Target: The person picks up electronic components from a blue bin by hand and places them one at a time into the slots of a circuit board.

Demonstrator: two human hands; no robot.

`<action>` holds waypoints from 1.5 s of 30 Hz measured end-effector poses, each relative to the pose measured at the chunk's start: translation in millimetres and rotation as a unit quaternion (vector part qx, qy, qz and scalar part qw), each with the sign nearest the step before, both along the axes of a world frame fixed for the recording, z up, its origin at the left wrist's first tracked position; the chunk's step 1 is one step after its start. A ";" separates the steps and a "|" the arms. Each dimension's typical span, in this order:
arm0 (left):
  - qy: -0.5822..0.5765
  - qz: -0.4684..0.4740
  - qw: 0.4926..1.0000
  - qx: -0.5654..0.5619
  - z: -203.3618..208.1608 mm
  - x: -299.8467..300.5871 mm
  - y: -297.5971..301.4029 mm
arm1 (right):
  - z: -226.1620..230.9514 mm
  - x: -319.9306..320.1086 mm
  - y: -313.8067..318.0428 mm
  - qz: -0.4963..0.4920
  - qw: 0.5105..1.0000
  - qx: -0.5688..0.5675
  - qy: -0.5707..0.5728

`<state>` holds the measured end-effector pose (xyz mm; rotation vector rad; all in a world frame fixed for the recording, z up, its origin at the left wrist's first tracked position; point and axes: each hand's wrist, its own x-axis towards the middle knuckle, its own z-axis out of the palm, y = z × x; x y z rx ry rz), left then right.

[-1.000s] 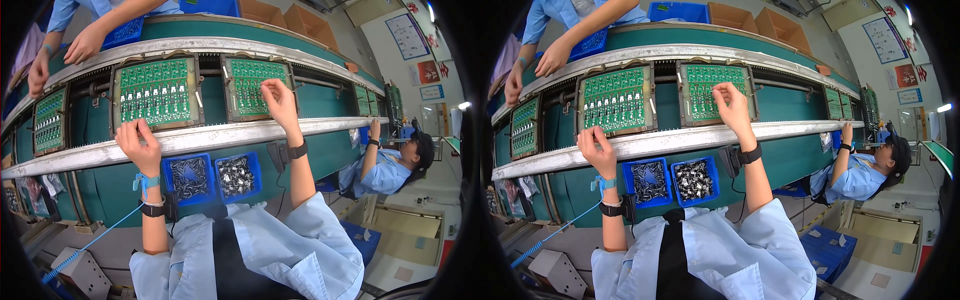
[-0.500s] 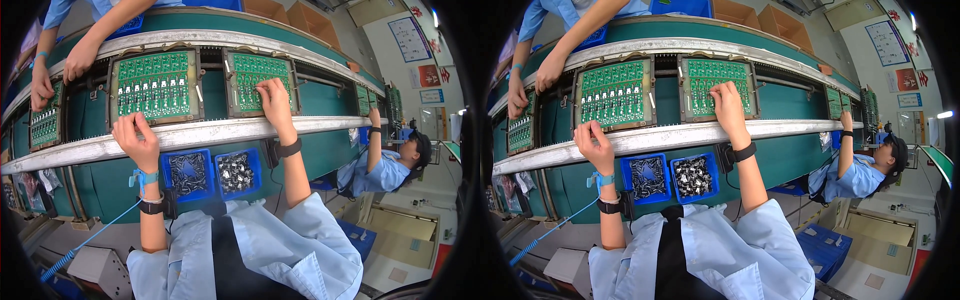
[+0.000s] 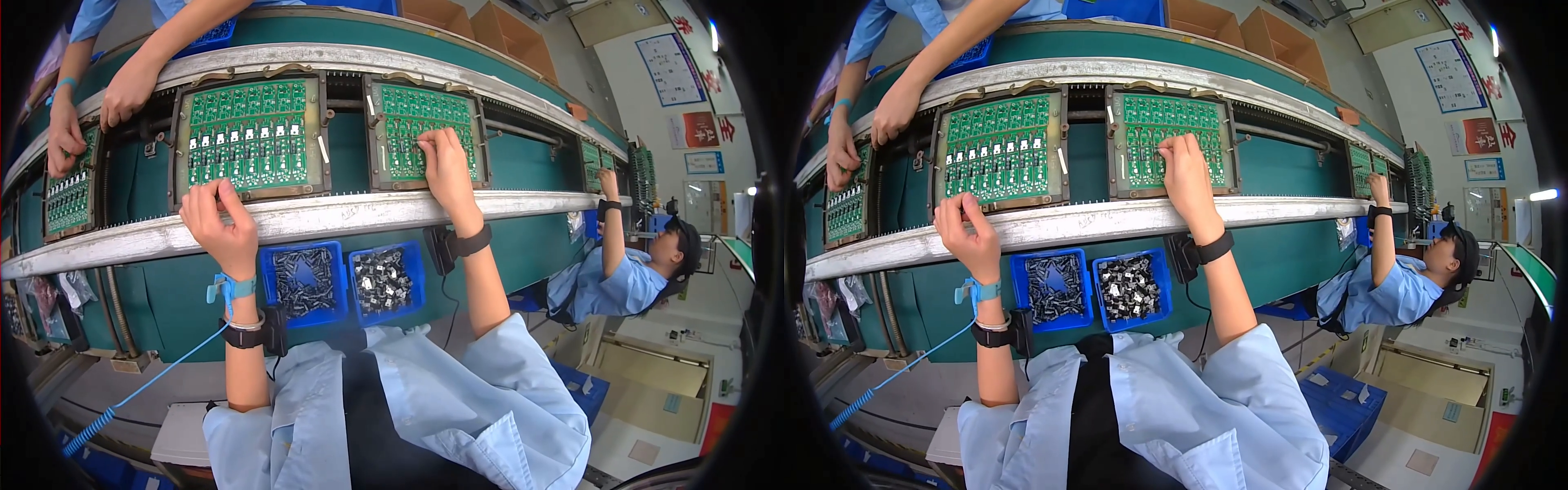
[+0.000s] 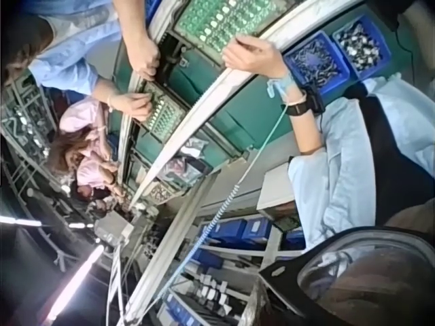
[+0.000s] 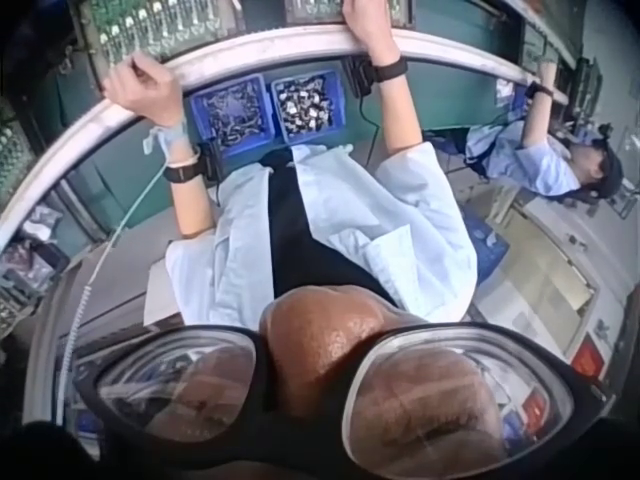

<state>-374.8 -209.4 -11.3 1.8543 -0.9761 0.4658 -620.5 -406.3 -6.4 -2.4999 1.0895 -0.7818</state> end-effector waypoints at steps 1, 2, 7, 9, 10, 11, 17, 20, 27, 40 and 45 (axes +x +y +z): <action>0.000 0.000 1.000 0.000 0.0 -0.2 0.0 | -0.1 0.1 -0.2 0.001 1.000 0.008 -0.002; 0.001 0.000 1.000 0.000 0.1 -0.4 -0.2 | 0.4 0.0 -0.2 0.001 1.000 0.008 -0.001; 0.000 0.004 1.000 0.007 0.2 -0.8 0.5 | 3.6 2.2 0.4 0.016 1.000 0.015 -0.001; -0.005 0.006 1.000 0.008 0.2 -1.3 0.4 | 4.0 2.2 1.2 0.015 1.000 0.013 -0.001; -0.005 0.006 1.000 0.008 0.1 -1.6 0.1 | 3.8 2.2 1.4 0.015 1.000 0.013 -0.001; -0.005 0.005 1.000 0.005 0.0 -2.0 -0.5 | 3.6 2.1 1.7 0.010 1.000 0.005 0.006; -0.007 0.007 1.000 -0.002 0.2 -2.1 -1.2 | 8.5 4.1 2.6 0.018 0.997 -0.060 0.052; -0.005 0.008 1.000 0.003 -0.1 -2.4 -1.1 | 10.6 3.2 1.5 0.034 0.994 -0.075 0.065; -0.007 0.008 1.000 -0.003 -2.3 -2.8 -2.4 | 16.2 0.3 -3.3 0.070 0.992 -0.078 0.071; 0.008 0.006 1.000 -0.012 -2.4 -4.1 -3.0 | 12.7 -1.0 -4.1 0.082 0.986 -0.119 0.077; -0.004 0.009 1.000 -0.011 0.4 -5.9 -3.8 | 16.9 0.6 -1.3 0.046 0.995 -0.076 0.040</action>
